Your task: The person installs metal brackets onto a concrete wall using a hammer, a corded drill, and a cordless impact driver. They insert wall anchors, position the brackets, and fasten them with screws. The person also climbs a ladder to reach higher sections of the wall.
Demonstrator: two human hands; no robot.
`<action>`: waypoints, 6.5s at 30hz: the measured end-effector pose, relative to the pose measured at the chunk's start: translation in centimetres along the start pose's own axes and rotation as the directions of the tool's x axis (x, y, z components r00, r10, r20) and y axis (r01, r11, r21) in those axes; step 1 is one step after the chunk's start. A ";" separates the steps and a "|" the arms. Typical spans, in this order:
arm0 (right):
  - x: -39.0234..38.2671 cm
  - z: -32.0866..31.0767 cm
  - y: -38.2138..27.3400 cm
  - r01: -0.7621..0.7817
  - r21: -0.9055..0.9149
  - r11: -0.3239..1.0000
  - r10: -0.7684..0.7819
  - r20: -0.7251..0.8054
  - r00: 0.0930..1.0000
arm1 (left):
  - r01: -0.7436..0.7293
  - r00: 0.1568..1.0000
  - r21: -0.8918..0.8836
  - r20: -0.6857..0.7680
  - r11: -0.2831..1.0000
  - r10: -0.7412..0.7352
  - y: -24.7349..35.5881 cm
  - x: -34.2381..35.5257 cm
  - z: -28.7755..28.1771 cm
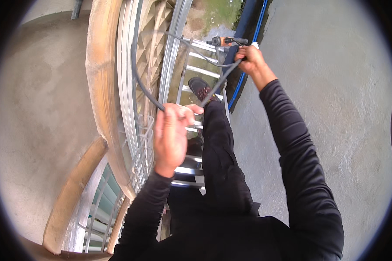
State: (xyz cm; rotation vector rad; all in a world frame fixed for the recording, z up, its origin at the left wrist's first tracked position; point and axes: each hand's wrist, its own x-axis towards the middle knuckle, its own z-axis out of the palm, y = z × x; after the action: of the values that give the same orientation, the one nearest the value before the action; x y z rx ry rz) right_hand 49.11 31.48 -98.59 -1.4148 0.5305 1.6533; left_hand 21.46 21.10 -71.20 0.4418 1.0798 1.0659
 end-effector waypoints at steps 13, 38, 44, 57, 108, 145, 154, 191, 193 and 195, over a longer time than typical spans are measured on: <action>3.3 7.3 -1.4 -0.021 -0.641 0.768 -0.062 -0.107 0.992 | -0.031 0.999 0.035 -0.026 0.999 0.032 -10.1 5.7 3.7; 9.2 13.6 -2.5 0.185 -0.873 0.451 -0.119 0.146 0.982 | 0.154 0.983 -0.200 -0.068 0.968 -0.171 -15.2 16.2 2.2; 13.2 10.2 0.6 0.164 -0.916 0.366 -0.097 0.138 0.986 | 0.286 0.940 -0.235 -0.120 0.929 -0.320 -15.5 15.2 0.2; 10.7 12.5 -1.0 0.405 -0.875 -0.265 -0.475 0.484 0.735 | 0.657 0.709 -0.112 -0.246 0.746 -0.661 -16.0 2.2 -7.2; -48.5 -31.6 24.9 -0.356 -0.559 0.749 0.368 -0.096 0.925 | 0.716 0.600 0.647 -0.380 0.262 -0.704 -0.4 -41.6 -19.6; -2.5 34.6 2.0 0.748 -0.143 -0.649 -0.161 0.986 0.049 | 0.656 0.693 0.753 -0.624 -0.043 -0.360 -9.1 -49.1 -13.3; 0.4 44.0 3.4 0.693 -0.122 -0.710 -0.152 0.988 0.019 | 0.773 0.621 0.619 -0.692 0.139 -0.369 -15.0 -54.5 -14.0; -35.0 -3.9 6.7 0.581 -0.238 0.779 -0.508 0.303 0.806 | 0.448 0.764 0.865 -0.502 -0.226 -0.405 0.7 -43.4 -20.1; -38.3 -3.9 7.4 0.596 -0.223 0.771 -0.513 0.336 0.790 | 0.432 0.714 0.854 -0.521 -0.291 -0.468 3.2 -41.4 -18.5; -42.5 -3.2 8.5 0.589 -0.188 0.786 -0.503 0.359 0.786 | 0.388 0.734 0.881 -0.473 -0.270 -0.487 5.8 -40.3 -16.2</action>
State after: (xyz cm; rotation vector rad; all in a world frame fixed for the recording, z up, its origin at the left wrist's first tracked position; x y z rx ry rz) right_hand 42.79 10.21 -61.25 -1.3250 -0.3036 1.4383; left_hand 1.73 -14.17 -54.30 1.1246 1.6636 -0.7773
